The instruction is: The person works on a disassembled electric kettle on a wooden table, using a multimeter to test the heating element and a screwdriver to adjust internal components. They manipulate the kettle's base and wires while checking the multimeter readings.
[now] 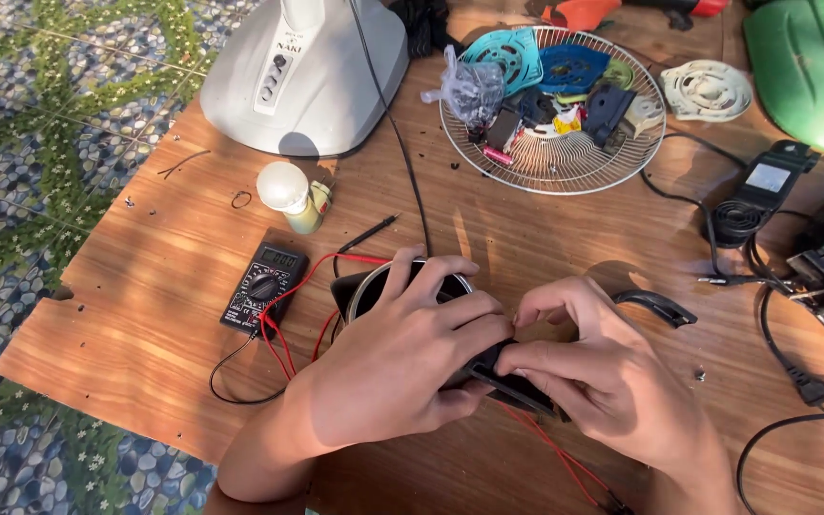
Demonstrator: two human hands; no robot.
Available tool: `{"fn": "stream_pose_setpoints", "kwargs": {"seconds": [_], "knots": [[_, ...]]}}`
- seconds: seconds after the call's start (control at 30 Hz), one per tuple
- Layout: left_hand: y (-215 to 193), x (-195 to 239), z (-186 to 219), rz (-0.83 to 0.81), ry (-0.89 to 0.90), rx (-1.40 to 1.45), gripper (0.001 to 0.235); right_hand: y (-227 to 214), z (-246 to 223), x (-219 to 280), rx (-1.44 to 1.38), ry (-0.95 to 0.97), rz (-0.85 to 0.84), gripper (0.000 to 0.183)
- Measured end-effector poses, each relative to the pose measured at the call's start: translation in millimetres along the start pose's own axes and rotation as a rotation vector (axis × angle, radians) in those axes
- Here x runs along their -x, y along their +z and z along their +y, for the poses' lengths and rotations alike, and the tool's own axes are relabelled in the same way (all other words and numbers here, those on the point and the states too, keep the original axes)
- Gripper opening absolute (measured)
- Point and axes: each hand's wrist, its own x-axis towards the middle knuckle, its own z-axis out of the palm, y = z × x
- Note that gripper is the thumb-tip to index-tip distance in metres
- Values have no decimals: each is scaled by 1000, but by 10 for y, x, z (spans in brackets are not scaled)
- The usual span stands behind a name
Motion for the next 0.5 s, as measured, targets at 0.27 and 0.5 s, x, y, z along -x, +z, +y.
{"fn": "stream_pose_setpoints", "kwargs": {"seconds": [0.27,0.5], "knots": [[88,54,0,53,-7,-69,45,60,-94,88,245,44,-13,16],[173,79,29,56,-40,-134,60,2,27,104,242,60,-93,18]]}}
